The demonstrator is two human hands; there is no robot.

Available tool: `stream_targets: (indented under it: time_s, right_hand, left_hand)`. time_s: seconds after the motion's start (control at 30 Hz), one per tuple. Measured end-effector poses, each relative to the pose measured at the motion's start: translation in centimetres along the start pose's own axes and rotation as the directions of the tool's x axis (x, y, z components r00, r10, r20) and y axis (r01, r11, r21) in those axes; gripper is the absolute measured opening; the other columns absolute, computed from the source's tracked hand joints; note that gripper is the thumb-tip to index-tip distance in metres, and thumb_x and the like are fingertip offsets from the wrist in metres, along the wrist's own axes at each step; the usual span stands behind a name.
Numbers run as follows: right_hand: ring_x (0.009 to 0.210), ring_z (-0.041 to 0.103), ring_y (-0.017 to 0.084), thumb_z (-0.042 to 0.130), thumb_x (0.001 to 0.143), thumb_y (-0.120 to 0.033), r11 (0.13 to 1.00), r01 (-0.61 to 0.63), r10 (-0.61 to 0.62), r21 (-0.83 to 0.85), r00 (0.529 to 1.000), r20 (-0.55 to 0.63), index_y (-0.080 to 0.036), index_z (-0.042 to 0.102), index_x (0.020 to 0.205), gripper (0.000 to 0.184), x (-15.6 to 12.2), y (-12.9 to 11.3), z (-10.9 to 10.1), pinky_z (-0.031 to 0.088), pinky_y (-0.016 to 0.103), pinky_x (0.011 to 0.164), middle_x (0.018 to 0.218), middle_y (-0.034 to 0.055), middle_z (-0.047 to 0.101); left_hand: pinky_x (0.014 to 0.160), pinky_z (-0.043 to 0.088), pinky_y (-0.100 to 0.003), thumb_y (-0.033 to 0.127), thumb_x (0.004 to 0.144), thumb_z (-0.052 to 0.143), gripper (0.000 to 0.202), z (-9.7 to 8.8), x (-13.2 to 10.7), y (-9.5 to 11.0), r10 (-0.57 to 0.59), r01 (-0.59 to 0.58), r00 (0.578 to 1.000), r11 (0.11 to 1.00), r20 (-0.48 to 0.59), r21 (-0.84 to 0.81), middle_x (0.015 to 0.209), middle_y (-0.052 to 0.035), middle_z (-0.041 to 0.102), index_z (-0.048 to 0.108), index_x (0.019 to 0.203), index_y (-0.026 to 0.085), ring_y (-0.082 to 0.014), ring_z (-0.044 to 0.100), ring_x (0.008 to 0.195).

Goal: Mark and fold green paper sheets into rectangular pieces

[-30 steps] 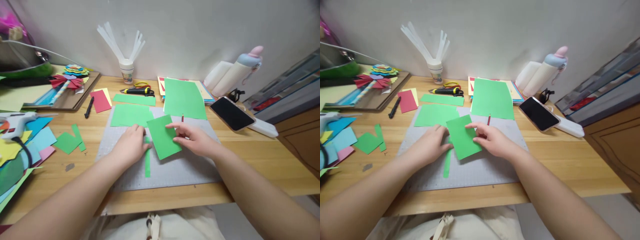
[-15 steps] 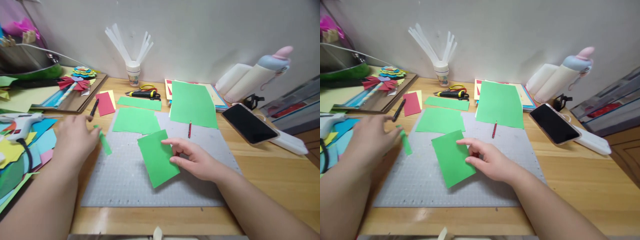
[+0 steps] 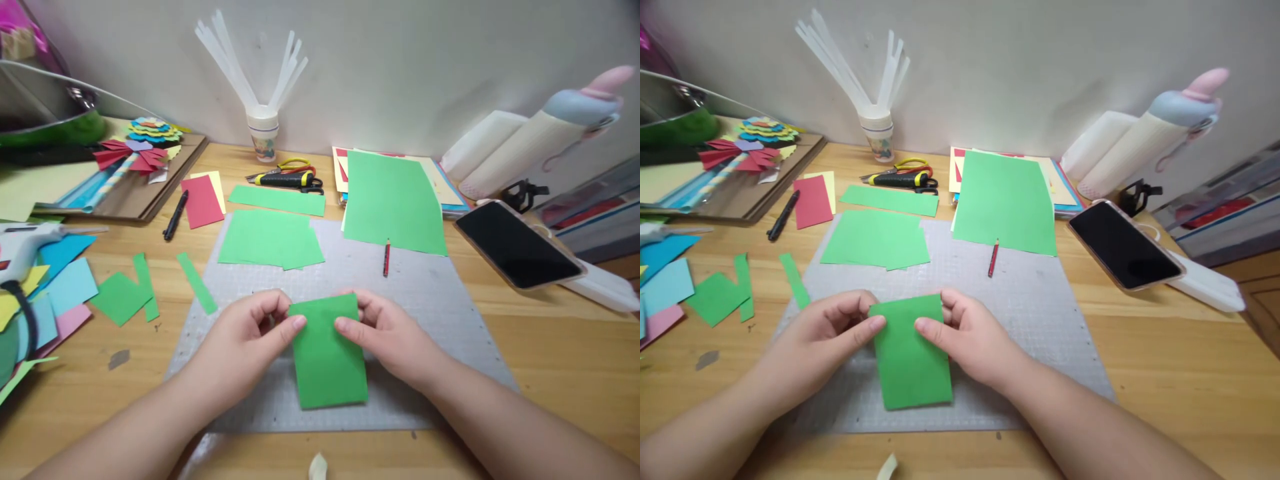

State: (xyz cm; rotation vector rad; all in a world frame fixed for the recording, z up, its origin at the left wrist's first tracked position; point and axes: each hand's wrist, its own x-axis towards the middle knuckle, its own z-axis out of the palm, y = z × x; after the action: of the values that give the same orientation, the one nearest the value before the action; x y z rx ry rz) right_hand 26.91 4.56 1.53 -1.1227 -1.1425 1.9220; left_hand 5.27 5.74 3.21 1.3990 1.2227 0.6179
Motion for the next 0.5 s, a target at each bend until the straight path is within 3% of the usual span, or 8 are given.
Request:
stream_targets:
  time_s: [0.1,0.2,0.37,0.5]
  right_hand:
    - [0.074,0.066,0.015,0.072,0.080,-0.049,0.998,-0.059,0.058,-0.036,0.998,-0.033,-0.019,0.064,0.092,0.033,-0.3,-0.1,0.4,0.052,0.030,0.070,0.085,0.0035,0.071]
    - [0.071,0.066,0.015,0.073,0.079,-0.048,0.996,-0.080,0.078,-0.033,0.996,-0.042,-0.019,0.065,0.092,0.033,-0.7,-0.6,0.6,0.053,0.029,0.068,0.080,0.0022,0.071]
    - [0.070,0.067,0.015,0.072,0.080,-0.047,0.997,-0.080,0.078,-0.023,0.995,-0.066,-0.018,0.067,0.091,0.031,-0.9,-1.1,0.4,0.054,0.029,0.066,0.079,0.0032,0.072]
    - [0.072,0.068,0.017,0.071,0.081,-0.045,0.997,-0.074,0.071,-0.033,0.994,-0.077,-0.019,0.069,0.094,0.028,-0.9,-1.2,0.3,0.055,0.029,0.065,0.078,0.0038,0.072]
  left_hand:
    - [0.059,0.037,-0.025,0.046,0.081,0.059,0.031,0.1,0.0,0.2,-0.017,0.017,1.000,1.000,-0.002,-0.001,0.063,0.0035,0.048,0.051,0.066,0.020,-0.0122,0.044,0.062]
    - [0.060,0.038,-0.026,0.047,0.083,0.055,0.031,-0.1,0.0,0.5,-0.026,0.026,1.000,0.999,-0.006,0.025,0.063,0.0028,0.051,0.057,0.067,0.020,-0.0128,0.046,0.063]
    - [0.056,0.038,-0.024,0.046,0.083,0.055,0.030,-0.8,0.0,0.7,-0.016,0.024,0.993,0.998,-0.120,0.062,0.062,0.0028,0.052,0.061,0.068,0.020,-0.0122,0.046,0.060]
    - [0.055,0.042,-0.024,0.041,0.077,0.061,0.021,-0.7,0.2,0.7,-0.028,0.029,0.993,0.999,-0.111,0.013,0.065,0.0018,0.058,0.065,0.072,0.022,-0.0131,0.051,0.061]
